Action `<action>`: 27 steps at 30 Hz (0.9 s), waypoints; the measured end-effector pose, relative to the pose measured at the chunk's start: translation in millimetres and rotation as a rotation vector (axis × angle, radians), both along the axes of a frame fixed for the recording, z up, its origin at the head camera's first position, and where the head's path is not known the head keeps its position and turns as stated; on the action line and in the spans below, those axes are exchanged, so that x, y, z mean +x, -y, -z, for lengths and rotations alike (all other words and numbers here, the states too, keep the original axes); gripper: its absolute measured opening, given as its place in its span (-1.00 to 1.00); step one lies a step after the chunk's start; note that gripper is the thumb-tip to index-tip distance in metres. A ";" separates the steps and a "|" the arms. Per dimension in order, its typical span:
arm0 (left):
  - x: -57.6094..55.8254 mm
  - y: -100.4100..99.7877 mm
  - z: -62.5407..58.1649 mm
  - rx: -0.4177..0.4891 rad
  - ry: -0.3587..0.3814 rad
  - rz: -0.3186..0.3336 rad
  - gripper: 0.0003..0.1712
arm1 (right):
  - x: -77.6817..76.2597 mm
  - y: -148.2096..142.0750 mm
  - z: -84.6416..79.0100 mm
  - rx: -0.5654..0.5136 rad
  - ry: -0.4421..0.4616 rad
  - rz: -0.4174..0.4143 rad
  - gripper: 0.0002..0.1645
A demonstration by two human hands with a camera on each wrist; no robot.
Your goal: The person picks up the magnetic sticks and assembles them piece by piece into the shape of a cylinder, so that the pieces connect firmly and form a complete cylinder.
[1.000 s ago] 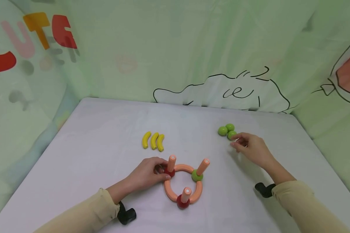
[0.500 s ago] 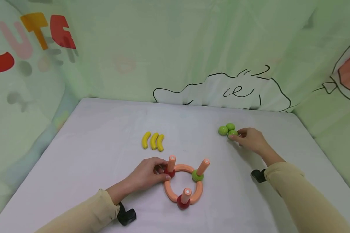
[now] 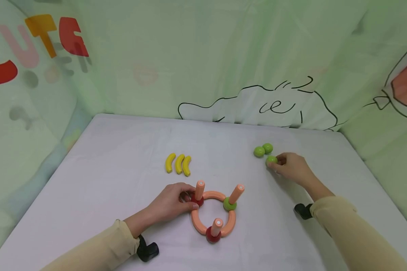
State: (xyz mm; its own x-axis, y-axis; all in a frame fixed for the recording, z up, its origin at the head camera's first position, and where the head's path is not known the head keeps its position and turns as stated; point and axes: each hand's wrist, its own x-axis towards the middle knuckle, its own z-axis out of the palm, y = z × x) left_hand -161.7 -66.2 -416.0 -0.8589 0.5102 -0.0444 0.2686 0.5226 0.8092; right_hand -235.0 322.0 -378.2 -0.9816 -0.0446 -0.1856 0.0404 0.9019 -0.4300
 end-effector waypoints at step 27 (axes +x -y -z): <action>-0.6 0.0 -0.6 0.009 0.018 -0.001 -0.60 | 122.1 85.9 -64.7 -0.344 -0.558 -0.410 -0.50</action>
State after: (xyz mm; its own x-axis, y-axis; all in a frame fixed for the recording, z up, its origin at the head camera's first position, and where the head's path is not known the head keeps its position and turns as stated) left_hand -162.3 -66.2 -415.3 -0.8587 0.5094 -0.0558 0.2529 0.5160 0.8184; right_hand -112.9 236.1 -313.6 -0.8184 -0.3900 0.4220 -0.5729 0.6104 -0.5471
